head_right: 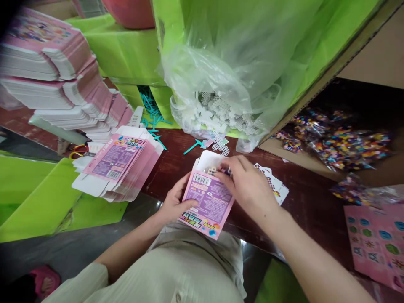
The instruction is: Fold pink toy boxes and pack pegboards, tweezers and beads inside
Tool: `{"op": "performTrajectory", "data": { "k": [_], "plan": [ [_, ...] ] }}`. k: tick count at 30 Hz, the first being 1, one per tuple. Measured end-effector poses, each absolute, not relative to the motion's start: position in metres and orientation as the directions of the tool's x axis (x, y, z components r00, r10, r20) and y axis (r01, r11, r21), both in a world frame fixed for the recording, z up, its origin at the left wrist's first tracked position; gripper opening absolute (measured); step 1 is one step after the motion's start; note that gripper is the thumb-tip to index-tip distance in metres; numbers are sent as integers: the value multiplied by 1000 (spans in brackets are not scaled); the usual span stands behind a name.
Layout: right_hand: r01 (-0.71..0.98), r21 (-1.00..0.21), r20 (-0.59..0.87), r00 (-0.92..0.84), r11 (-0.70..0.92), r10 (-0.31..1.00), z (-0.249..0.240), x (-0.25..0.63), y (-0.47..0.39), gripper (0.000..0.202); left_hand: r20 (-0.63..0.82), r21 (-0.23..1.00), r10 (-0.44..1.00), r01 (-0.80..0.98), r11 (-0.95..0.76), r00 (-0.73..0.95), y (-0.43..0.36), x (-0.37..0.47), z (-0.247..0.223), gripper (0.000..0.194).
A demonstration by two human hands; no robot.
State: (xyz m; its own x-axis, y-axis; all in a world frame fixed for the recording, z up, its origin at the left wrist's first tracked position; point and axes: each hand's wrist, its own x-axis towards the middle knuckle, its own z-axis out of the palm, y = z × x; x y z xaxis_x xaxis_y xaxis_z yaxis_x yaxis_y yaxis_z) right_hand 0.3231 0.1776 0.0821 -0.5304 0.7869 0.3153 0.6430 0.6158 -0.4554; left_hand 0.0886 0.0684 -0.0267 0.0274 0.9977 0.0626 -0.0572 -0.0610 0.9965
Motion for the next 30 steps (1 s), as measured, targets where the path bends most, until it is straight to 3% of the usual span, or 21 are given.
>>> {"op": "performTrajectory", "data": {
  "k": [4,8,11,13,17,19,21,24,28,30],
  "plan": [
    [516,-599,270,-590,613,761,77,330,144,39,74,997,997,-31,-73,30,69,95,-23,81],
    [524,-665,416,-332,532,847,62,348,133,60,186,983,982,13,-186,-20,65,99,-24,92],
    [361,-856,293,-252,370,922,30,356,121,62,217,972,976,89,-219,24,59,96,-24,99],
    [266,-930,177,-282,254,943,7,360,109,48,156,973,983,153,-171,100,55,90,-23,85],
    [306,-932,16,-496,192,868,-24,368,84,20,-62,987,948,161,12,312,48,75,-22,52],
    [328,-923,11,-497,200,868,-34,368,73,24,-78,988,952,149,35,295,46,72,-24,40],
    [325,-918,88,-390,226,917,-42,365,64,38,-19,993,984,121,-2,176,45,73,-29,30],
    [261,-933,167,-299,248,940,-45,358,58,53,7,1000,999,14,-8,40,46,77,-37,30],
    [243,-948,97,-395,206,914,-34,355,62,24,-26,1000,993,11,25,116,48,77,-39,33],
    [257,-955,48,-368,151,929,-26,351,65,20,-57,998,987,15,55,149,50,77,-34,32]
  ]
}}
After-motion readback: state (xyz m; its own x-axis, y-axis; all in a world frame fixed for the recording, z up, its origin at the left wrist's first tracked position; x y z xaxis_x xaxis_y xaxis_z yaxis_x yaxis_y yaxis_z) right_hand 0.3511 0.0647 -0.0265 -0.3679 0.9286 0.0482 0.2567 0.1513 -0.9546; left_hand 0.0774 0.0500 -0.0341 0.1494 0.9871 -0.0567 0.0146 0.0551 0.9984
